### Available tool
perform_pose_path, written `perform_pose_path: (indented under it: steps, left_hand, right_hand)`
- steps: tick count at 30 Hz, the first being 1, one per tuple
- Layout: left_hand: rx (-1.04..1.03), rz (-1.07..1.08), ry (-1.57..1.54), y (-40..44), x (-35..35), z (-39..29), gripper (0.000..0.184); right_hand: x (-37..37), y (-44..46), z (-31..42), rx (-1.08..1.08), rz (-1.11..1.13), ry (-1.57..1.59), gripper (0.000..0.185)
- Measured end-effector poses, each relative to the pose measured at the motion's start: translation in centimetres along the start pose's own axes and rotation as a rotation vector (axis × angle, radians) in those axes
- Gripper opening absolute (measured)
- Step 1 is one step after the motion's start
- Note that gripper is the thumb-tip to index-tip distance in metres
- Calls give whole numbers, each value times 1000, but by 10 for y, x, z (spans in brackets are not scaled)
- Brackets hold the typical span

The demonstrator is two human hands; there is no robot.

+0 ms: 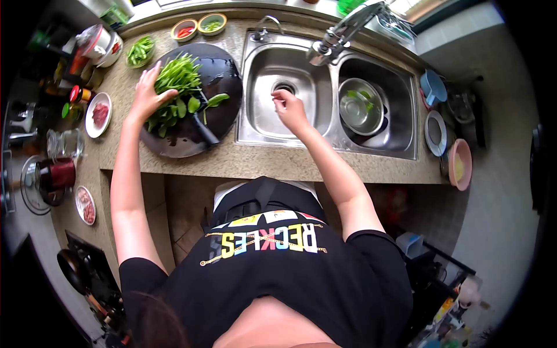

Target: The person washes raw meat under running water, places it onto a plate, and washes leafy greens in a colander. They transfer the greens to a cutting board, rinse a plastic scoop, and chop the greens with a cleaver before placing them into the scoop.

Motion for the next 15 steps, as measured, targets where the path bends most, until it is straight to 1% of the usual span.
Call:
perform_pose_path:
  steps: [2, 4, 6, 8, 10, 11, 12, 14, 15]
  left_hand:
    - [-44, -69, -22, -4, 10, -22, 84]
    - [-11, -144, -34, -10, 14, -41, 66]
    - [4, -234, -43, -17, 14, -64, 55]
    - [-29, -336, 28, -24, 10, -98, 41]
    - [-31, -402, 49, -30, -1, -134, 37]
    - [-44, -413, 45, -33, -11, -152, 36]
    - [-57, -424, 44, -35, -22, -168, 35]
    - [-86, -373, 15, -37, -52, -196, 34]
    - [-86, -316, 0, -37, -69, -210, 34]
  right_hand:
    - [39, -16, -84, -289, -56, 140, 17]
    - [89, -41, -150, -549, -128, 308, 20]
    - [134, -57, -228, -482, -226, 17, 22]
    - [174, -76, -269, -647, -228, 30, 25]
    - [196, -88, -336, -888, -251, 328, 31]
    - [212, -82, -369, -819, -279, 140, 40]
    - [229, -74, -356, -747, -287, 31, 51]
    - [238, -60, -395, -814, -306, -19, 58]
    - [239, -51, -405, -814, -298, 29, 64]
Point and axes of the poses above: each hand's wrist, its own y-axis towards the middle knuckle, its own x-axis out of the back of the hand, z = x × y, the point moved 8 cm from there along y, towards the middle knuckle, and after that the axes turned 14 degrees about -y, right-handed, at the moved point
